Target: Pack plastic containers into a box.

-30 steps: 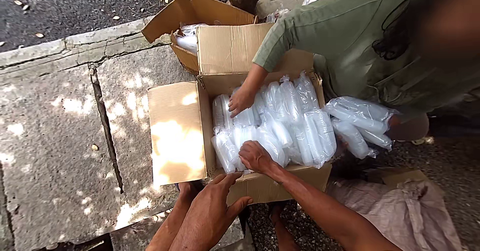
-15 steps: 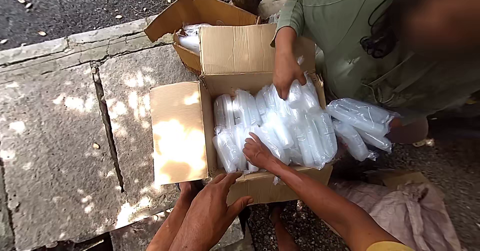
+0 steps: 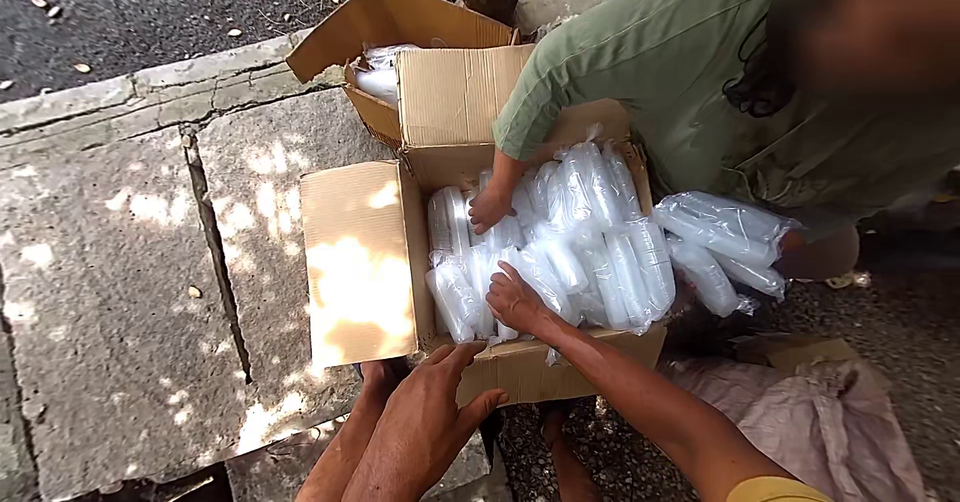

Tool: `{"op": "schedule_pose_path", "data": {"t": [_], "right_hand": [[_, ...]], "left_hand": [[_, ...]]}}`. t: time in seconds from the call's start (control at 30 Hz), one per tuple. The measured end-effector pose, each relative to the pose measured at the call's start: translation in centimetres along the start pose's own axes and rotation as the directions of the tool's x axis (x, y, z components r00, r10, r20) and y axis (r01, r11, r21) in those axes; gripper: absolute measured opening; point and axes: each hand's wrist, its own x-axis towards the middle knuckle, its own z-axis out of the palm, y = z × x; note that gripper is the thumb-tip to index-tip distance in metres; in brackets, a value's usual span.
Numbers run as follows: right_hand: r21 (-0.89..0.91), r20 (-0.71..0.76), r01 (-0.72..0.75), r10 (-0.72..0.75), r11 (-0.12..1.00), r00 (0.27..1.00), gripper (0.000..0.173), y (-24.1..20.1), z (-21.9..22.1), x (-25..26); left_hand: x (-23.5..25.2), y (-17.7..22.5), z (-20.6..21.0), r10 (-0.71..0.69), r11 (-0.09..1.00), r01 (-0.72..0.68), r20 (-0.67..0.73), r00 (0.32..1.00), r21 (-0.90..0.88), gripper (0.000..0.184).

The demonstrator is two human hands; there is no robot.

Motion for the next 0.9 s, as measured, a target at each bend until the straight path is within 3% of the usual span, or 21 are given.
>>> {"op": "schedule_pose_path", "data": {"t": [0.73, 0.9], "right_hand": [[-0.01, -0.036, -0.016, 0.016, 1.0, 0.999, 0.025, -0.3, 0.2, 0.1], [0.013, 0.01, -0.035, 0.035, 0.999, 0.999, 0.018, -2.0, -3.6, 0.0]], "left_hand": [[-0.1, 0.0, -1.1, -0.035, 0.999, 0.035, 0.003, 0.999, -0.04, 0.069], [-0.3, 0.0, -1.2, -0.033, 0.999, 0.033, -0.004, 0.999, -0.037, 0.07]]}}
